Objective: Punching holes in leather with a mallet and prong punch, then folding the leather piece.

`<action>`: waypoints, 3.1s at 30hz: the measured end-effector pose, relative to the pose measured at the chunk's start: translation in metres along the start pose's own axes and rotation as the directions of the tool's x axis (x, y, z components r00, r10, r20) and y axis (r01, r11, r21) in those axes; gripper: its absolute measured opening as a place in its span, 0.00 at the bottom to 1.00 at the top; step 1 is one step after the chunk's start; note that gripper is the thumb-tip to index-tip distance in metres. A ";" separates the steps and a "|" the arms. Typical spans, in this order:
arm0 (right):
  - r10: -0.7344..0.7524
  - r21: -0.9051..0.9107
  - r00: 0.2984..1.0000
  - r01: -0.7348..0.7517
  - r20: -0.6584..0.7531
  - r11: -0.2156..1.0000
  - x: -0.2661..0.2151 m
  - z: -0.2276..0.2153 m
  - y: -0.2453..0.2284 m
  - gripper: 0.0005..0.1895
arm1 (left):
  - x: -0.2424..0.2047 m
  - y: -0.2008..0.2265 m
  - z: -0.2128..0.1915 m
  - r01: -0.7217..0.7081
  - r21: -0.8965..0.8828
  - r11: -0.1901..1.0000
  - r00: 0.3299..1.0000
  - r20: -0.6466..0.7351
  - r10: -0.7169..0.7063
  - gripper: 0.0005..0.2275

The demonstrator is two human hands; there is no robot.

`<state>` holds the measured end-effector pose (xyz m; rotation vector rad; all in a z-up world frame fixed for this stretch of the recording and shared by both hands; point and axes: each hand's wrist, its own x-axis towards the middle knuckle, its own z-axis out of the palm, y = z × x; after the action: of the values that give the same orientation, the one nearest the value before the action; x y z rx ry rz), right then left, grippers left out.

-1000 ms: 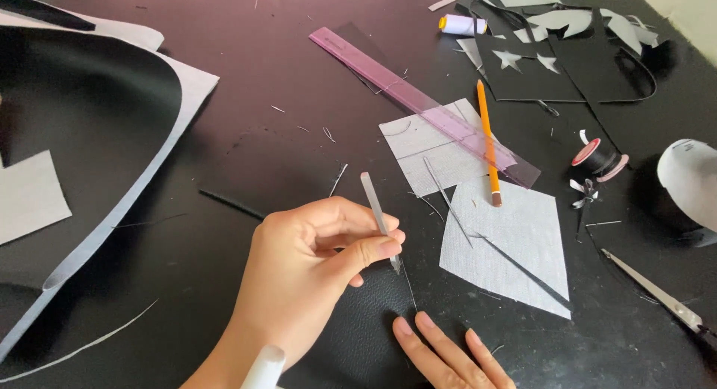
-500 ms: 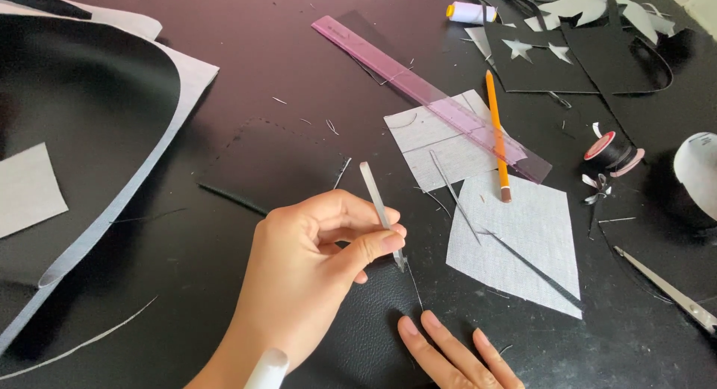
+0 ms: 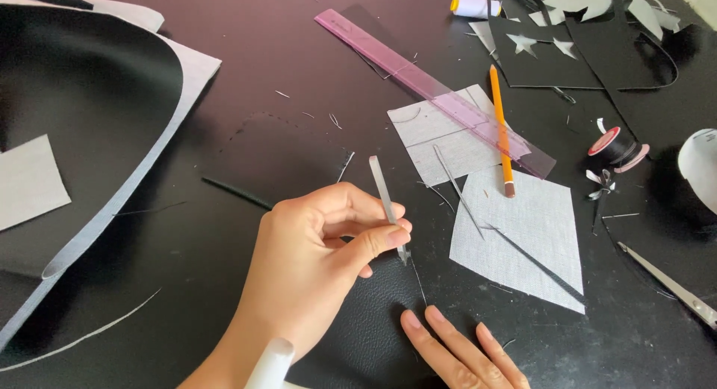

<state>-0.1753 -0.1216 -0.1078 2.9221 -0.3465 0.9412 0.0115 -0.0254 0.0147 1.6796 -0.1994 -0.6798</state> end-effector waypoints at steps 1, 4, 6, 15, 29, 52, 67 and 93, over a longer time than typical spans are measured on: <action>0.000 0.000 1.000 0.000 0.001 1.000 0.000 0.000 0.000 0.21 | 0.000 -0.001 0.000 0.001 0.000 1.000 1.000 0.001 -0.001 0.03; -0.030 -0.023 0.999 0.029 -0.016 0.999 0.001 -0.001 0.000 0.21 | 0.001 -0.003 0.000 -0.030 -0.012 0.999 0.999 0.011 0.030 0.04; -0.001 -0.003 1.000 0.001 0.008 1.000 0.001 -0.002 0.000 0.20 | 0.001 -0.004 0.000 -0.033 -0.037 0.999 0.999 0.012 0.033 0.04; 0.044 0.014 0.999 -0.044 0.002 0.999 0.002 -0.001 -0.002 0.21 | 0.000 0.004 0.000 0.063 -0.038 0.997 0.998 0.001 -0.063 0.05; 0.022 0.009 1.000 -0.022 0.021 1.000 0.002 -0.004 0.000 0.22 | 0.002 0.001 0.001 0.044 -0.056 0.997 0.999 0.002 -0.044 0.05; 0.008 0.018 1.000 -0.008 -0.011 1.000 0.007 -0.012 -0.003 0.24 | -0.001 -0.011 0.003 -0.173 0.020 0.985 0.985 0.029 0.173 0.05; 0.038 0.140 0.976 -0.069 0.212 0.988 0.008 -0.027 0.003 0.32 | -0.003 -0.012 0.003 -0.282 0.061 0.957 0.957 0.083 0.277 0.03; 0.699 0.667 0.706 -0.576 0.113 0.473 0.047 -0.129 -0.026 0.28 | -0.023 -0.010 -0.002 -0.599 0.147 0.787 0.796 0.220 0.564 0.02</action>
<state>-0.2058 -0.0901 0.0249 3.2844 -1.4899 1.7221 -0.0088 -0.0097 0.0126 1.6318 -0.9043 -0.3249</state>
